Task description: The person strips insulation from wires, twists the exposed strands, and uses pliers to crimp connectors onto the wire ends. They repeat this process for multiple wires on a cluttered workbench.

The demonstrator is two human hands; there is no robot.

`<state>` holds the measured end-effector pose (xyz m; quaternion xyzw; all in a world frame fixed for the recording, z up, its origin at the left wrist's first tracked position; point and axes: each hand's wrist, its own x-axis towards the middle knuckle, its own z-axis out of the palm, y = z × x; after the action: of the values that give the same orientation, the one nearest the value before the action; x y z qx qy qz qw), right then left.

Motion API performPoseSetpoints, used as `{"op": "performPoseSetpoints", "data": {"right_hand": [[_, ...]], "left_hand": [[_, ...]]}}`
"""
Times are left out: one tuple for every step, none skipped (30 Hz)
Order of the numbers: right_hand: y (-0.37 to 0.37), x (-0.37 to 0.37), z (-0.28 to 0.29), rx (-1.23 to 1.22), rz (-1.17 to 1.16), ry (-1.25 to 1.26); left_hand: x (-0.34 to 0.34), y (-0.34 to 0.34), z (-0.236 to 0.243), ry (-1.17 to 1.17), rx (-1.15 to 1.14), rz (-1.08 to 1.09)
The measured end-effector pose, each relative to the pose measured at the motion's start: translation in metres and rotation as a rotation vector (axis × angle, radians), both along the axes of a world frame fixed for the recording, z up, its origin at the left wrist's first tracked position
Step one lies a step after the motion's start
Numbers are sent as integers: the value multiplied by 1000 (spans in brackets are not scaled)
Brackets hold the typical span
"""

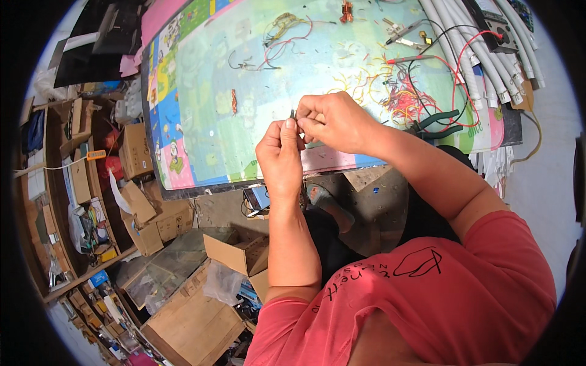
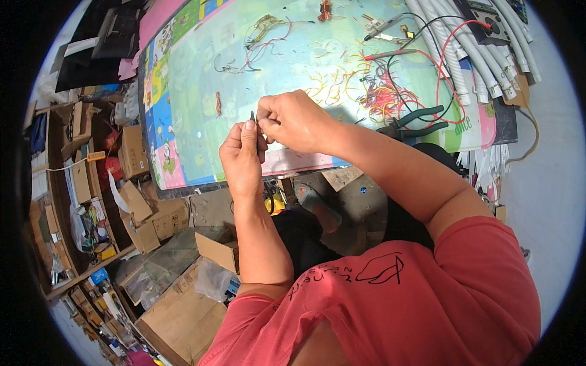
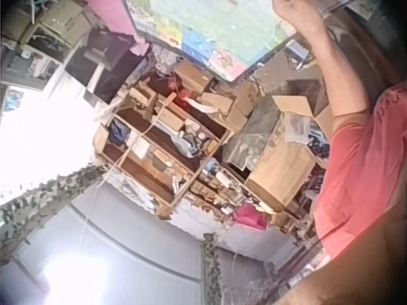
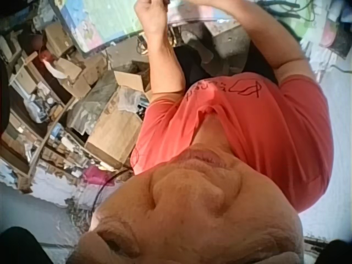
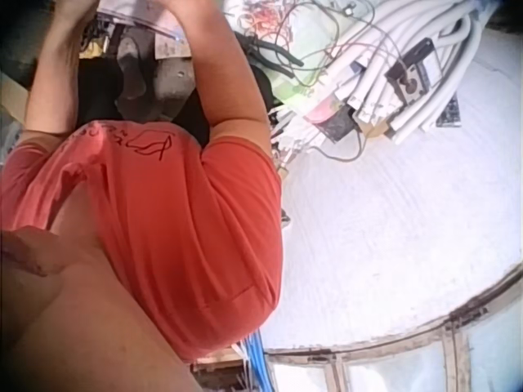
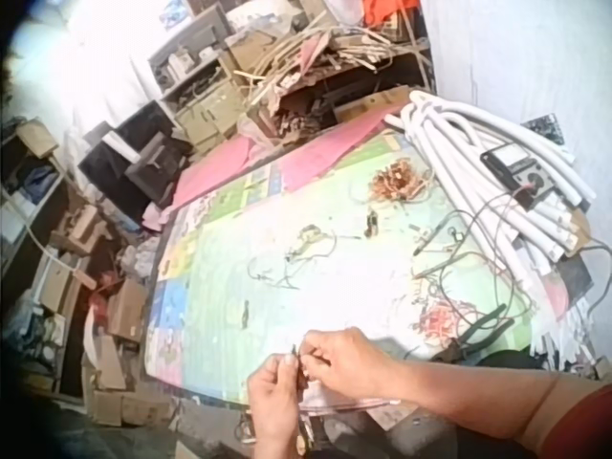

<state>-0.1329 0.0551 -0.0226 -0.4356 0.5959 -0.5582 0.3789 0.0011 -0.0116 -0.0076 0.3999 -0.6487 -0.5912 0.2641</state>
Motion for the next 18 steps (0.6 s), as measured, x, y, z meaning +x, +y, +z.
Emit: {"op": "performPoseSetpoints", "data": {"right_hand": [[0, -2, 2, 17, 22, 2], [1, -4, 5, 33, 43, 3], [2, -6, 6, 49, 64, 6], [1, -6, 5, 47, 63, -3], [1, -6, 4, 45, 62, -12], [2, -7, 3, 45, 59, -18], [3, -6, 2, 43, 64, -53], [2, -4, 2, 41, 68, -87], [3, -5, 0, 47, 62, -115], [4, -6, -4, 22, 45, -68], [1, -4, -8, -2, 27, -22], [-3, -2, -13, -8, 16, 1], [-4, 1, -14, -57, -11, 47], [-4, 2, -17, -122, -70, 142], [-6, 6, -16, -179, -123, 215], [-6, 7, -16, -179, -132, 202], [-4, 6, -16, -178, -140, 189], [-3, 6, -15, -166, -135, 169]], "left_hand": [[1, 0, -2, -28, -38, -9], [2, -1, -3, -57, -76, -18], [3, -1, -4, -84, -115, -29], [2, -1, -3, -91, -114, -28], [1, 0, -1, -98, -113, -28], [-1, 1, -1, -102, -110, -30], [-1, 2, 0, -111, -117, -21], [1, 1, 2, -119, -124, -13], [0, 2, 1, -119, -123, -15], [0, 0, -4, -129, -127, -10], [0, -1, -5, -158, -154, 13], [-1, 0, -4, -150, -143, 24], [-1, 1, -1, -151, -132, 43], [-1, 2, -1, -116, -75, 44], [2, 1, 1, -92, -30, 64], [1, 2, 1, -54, 0, 69], [-2, 3, 0, -18, 31, 75], [-1, 4, 2, -51, 15, 74]]}}
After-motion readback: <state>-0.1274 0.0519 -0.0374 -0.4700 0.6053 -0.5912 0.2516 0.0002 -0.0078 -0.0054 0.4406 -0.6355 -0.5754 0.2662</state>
